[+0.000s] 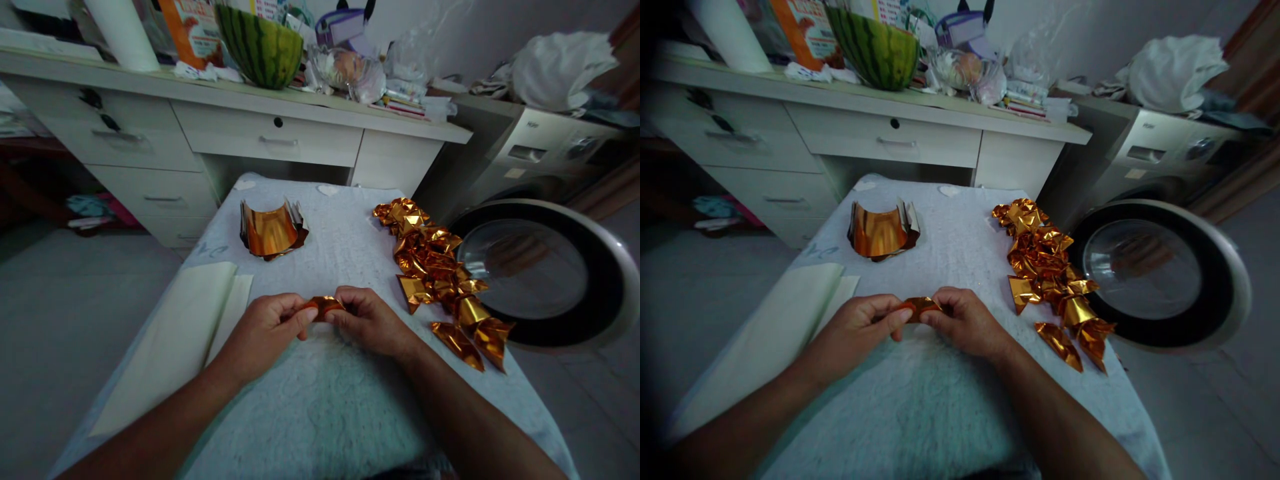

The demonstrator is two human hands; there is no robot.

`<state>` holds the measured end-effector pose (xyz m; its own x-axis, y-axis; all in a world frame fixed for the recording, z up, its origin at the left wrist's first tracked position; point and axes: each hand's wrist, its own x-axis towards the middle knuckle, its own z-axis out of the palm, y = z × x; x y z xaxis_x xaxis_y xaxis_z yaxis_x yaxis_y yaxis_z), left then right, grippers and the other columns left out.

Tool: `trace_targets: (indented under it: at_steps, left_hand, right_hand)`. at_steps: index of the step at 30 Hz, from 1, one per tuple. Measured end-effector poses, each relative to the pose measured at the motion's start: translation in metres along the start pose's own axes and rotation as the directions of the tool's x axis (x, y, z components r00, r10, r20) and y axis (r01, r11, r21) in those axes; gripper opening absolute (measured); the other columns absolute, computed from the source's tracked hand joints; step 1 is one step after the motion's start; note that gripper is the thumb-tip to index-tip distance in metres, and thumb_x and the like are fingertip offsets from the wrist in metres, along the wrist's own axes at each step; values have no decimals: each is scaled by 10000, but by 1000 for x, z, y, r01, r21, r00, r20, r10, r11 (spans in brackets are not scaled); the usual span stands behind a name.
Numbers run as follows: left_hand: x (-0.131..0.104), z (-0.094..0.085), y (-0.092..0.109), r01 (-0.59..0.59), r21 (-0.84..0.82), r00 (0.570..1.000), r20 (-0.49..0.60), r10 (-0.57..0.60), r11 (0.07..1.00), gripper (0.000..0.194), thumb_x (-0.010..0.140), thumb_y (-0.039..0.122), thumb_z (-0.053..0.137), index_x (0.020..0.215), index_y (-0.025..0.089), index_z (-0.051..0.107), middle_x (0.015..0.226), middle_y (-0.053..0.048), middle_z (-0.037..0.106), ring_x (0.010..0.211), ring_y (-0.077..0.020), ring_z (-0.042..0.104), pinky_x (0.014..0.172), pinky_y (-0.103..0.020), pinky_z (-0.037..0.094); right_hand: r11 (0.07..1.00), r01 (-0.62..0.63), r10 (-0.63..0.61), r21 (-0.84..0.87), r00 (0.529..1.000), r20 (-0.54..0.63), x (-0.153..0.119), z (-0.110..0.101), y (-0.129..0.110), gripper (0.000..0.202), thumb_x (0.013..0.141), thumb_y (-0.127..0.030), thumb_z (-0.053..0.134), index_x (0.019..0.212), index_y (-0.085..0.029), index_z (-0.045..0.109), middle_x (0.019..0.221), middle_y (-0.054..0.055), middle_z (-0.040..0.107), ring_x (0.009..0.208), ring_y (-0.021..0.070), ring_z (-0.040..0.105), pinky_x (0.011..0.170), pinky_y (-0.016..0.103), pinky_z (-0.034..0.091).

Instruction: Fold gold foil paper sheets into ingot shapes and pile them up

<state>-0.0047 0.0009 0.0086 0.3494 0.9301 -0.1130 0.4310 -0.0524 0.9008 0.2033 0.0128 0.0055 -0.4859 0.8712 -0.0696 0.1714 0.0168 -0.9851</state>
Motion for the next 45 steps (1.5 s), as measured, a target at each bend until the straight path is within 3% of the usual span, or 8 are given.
trace_targets:
  at_steps: [9, 16, 21, 25, 30, 34, 37, 45]
  left_hand:
    - [0, -4, 4, -26, 10, 1000, -13, 26, 1000, 414, 926, 404, 459, 578, 190, 523, 551, 37, 512, 536, -113, 457, 585, -258, 356]
    - [1, -5, -2, 20, -189, 994, 106, 0, 982, 223, 843, 402, 589, 928, 196, 575, 720, 37, 550, 619, -113, 487, 543, -223, 346]
    - [1, -9, -1, -4, -91, 1000, 20, 6, 996, 260, 855, 420, 554, 741, 187, 573, 612, 56, 445, 562, -104, 415, 522, -228, 309]
    - [0, -9, 0, 1, -65, 1000, -10, -1, 998, 307, 876, 421, 529, 684, 186, 579, 601, 40, 498, 572, -113, 445, 555, -241, 344]
    - [2, -7, -1, 36, -122, 999, 18, -34, 992, 343, 913, 432, 454, 709, 183, 571, 635, 9, 573, 587, -126, 483, 568, -254, 377]
    - [2, -4, -2, -22, -136, 998, 50, 29, 990, 270, 876, 438, 540, 787, 186, 569, 676, 31, 524, 624, -120, 478, 562, -238, 362]
    - [1, -1, -2, 9, -112, 996, 90, 1, 994, 264, 855, 436, 558, 793, 180, 578, 664, 39, 486, 592, -113, 448, 520, -232, 332]
    - [0, 1, 1, 4, -80, 995, 98, 4, 997, 298, 878, 425, 501, 784, 164, 610, 650, 28, 493, 580, -114, 440, 503, -231, 331]
  right_hand:
    - [998, -38, 36, 53, 999, 39, 0, -5, 1, 428, 803, -554, 676, 706, -163, 532, 600, -60, 387, 546, 70, 331, 490, 215, 258]
    - [982, -107, 109, 153, 994, 0, -2, -11, -1, 416, 779, -545, 706, 756, -154, 569, 599, -57, 432, 514, 60, 354, 459, 200, 257]
    - [970, -134, 138, 204, 990, -4, -3, -12, -3, 393, 772, -518, 725, 794, -146, 598, 641, -42, 492, 534, 63, 402, 480, 196, 295]
    - [974, -101, 101, 202, 995, 12, -1, -12, -2, 393, 780, -517, 719, 786, -145, 595, 651, -42, 480, 544, 62, 386, 492, 199, 297]
    - [989, -60, 59, 136, 998, 13, 0, -12, 0, 419, 781, -553, 702, 773, -149, 588, 667, -32, 477, 586, 78, 394, 502, 202, 303]
    - [993, -45, 43, 111, 999, 23, -2, -8, 0, 414, 789, -544, 694, 735, -157, 557, 631, -47, 438, 567, 73, 362, 496, 206, 278]
    - [995, -40, 37, 93, 999, 39, -2, -2, -3, 382, 796, -504, 693, 716, -162, 544, 624, -56, 414, 562, 73, 354, 505, 213, 277]
    - [991, -8, -2, 135, 997, 73, -1, 7, -4, 298, 791, -437, 709, 771, -158, 607, 721, -27, 509, 646, 96, 430, 608, 242, 359]
